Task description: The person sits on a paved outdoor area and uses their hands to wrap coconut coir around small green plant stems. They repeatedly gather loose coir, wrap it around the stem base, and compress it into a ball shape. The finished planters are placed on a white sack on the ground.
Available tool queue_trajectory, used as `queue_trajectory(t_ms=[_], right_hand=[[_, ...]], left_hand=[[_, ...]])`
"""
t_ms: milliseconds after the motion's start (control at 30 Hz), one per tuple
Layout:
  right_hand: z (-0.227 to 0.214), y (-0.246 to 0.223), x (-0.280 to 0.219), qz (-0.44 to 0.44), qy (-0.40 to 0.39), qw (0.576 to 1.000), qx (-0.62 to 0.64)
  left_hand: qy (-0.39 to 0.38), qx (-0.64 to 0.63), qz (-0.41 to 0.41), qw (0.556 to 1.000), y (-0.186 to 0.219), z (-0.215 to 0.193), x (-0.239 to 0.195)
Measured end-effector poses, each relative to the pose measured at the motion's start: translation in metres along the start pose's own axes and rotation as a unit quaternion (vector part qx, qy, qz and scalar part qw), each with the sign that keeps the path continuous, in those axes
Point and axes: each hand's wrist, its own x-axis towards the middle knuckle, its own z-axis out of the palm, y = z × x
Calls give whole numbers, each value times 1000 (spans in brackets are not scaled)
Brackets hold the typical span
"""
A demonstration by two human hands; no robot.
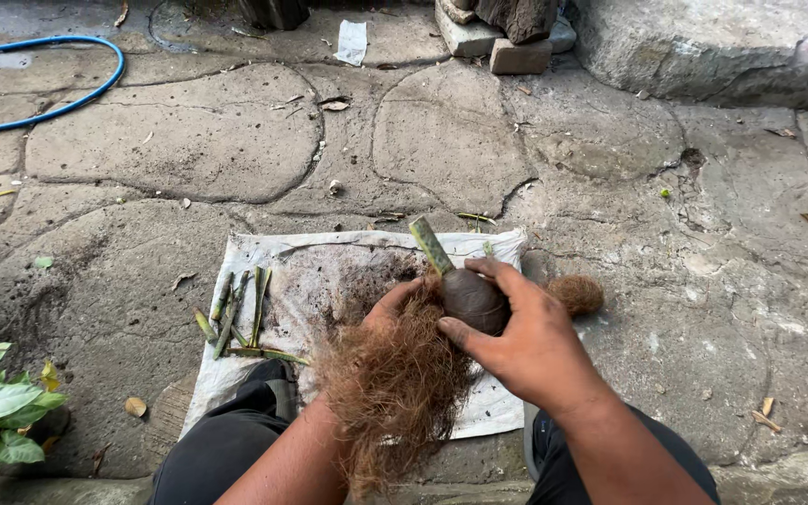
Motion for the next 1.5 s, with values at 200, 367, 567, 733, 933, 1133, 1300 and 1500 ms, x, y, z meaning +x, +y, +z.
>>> queue_trajectory(t_ms=[200,367,567,733,933,1133,1300,1500], right_hand=[[7,11,10,-70,-32,997,17],[32,23,17,-133,-12,990,-37],[47,28,17,-177,-68,981,-50],[20,31,11,-326,-56,942,-60],[42,27,-8,-465,8,853,-239],[47,38,10,-451,48,885,-101],[40,59,32,-368,77,924,72],[42,92,46,-353,110,920,-133]], left_hand=[[81,-145,-125,978,-1,8,14],[177,-116,-109,971,3,18,-1],[210,-9,-124,970,9,21,7],[160,-46,-99,981,18,1,11],[108,-61,-53,991,32,-33,28],[38,-117,3,992,40,-4,10],[168,17,-8,986,63,43,-1],[161,110,94,976,55,57,-1]])
